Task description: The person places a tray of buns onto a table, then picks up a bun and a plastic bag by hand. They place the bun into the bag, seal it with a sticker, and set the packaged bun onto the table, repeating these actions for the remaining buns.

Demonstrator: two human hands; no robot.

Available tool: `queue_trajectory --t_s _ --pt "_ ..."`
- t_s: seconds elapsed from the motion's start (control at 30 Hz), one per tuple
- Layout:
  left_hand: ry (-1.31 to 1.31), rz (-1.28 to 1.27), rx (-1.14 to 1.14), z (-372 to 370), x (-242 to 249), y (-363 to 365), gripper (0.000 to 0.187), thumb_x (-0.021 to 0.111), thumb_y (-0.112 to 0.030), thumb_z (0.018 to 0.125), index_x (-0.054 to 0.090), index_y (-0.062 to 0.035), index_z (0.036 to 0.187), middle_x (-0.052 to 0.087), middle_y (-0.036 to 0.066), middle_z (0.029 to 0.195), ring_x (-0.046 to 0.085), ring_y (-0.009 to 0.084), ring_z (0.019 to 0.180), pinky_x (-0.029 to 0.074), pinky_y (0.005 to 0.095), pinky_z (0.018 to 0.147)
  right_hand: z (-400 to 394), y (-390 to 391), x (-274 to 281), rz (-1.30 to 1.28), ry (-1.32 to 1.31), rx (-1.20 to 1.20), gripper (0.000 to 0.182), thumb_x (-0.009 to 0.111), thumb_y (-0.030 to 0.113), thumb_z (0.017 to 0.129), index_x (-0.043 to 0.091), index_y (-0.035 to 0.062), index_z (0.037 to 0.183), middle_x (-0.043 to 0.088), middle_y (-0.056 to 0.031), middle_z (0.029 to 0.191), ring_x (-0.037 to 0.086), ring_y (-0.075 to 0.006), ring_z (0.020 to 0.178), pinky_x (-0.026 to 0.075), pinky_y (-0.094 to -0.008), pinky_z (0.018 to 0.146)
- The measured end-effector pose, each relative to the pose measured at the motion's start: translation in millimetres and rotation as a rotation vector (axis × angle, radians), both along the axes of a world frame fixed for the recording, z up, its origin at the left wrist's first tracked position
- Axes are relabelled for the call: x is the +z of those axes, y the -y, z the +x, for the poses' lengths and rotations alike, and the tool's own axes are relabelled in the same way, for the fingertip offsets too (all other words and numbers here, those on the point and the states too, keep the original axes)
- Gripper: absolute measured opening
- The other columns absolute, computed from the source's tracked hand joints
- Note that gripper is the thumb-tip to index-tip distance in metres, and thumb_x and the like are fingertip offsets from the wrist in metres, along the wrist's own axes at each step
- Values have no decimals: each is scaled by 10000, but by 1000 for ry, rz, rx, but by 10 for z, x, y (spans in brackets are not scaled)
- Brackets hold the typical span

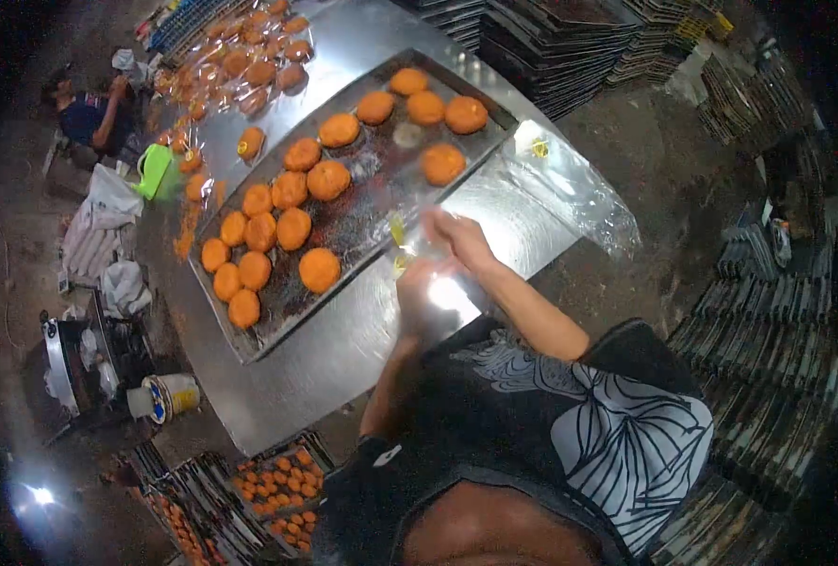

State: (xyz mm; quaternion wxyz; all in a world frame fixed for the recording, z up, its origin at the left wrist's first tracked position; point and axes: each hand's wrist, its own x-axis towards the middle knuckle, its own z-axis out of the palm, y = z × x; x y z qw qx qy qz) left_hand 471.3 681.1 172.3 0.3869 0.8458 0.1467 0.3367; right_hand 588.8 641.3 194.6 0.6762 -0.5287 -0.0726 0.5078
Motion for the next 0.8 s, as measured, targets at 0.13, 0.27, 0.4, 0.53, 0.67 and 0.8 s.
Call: queue_trajectory --t_s 0.13,0.27,0.4,0.53,0.67,0.8 --pt "425 -951 172 -83 -597 -84 372 563 -148 789 437 -19 1114 549 74 921 528 133 768 438 226 610 -266 -165 -405 634 -647 52 553 321 412 882 202 87 1313 320 -179 1290 376 -267 1140 265 -366 981" --pt "593 -1465 -24 -600 -858 -400 268 431 -231 861 490 -1 987 522 89 945 522 176 867 443 314 768 -642 -256 -1183 482 -797 568 409 320 321 898 332 112 1250 413 -164 1218 454 -279 1066 379 -378 895" --pt "727 -1450 405 -702 -643 -541 232 422 -236 878 497 -26 943 540 72 909 533 185 825 439 346 772 80 -550 -227 -123 1134 664 616 624 331 719 413 -78 1129 546 -234 989 551 -294 900 433 -354 812" --pt "1054 -1571 504 -913 -297 -675 195 455 -185 836 490 -29 948 538 58 917 513 201 901 412 430 832 926 -1031 -752 -998 1821 306 710 586 483 686 410 -17 1157 538 -257 996 545 -325 933 437 -390 771" --pt "1324 -1504 562 -1189 -268 -904 225 441 -142 796 467 -20 984 518 98 995 480 251 1007 373 474 893 425 -954 -332 -306 1677 367 371 569 363 703 583 82 945 606 -137 830 579 -271 788 460 -351 699" --pt "1280 -1284 404 -932 -57 -854 517 437 -111 790 228 -16 1253 435 183 1157 438 308 1077 348 435 931 -600 -644 131 622 1803 255 545 650 115 555 510 84 1080 538 -129 968 482 -306 921 387 -403 762"
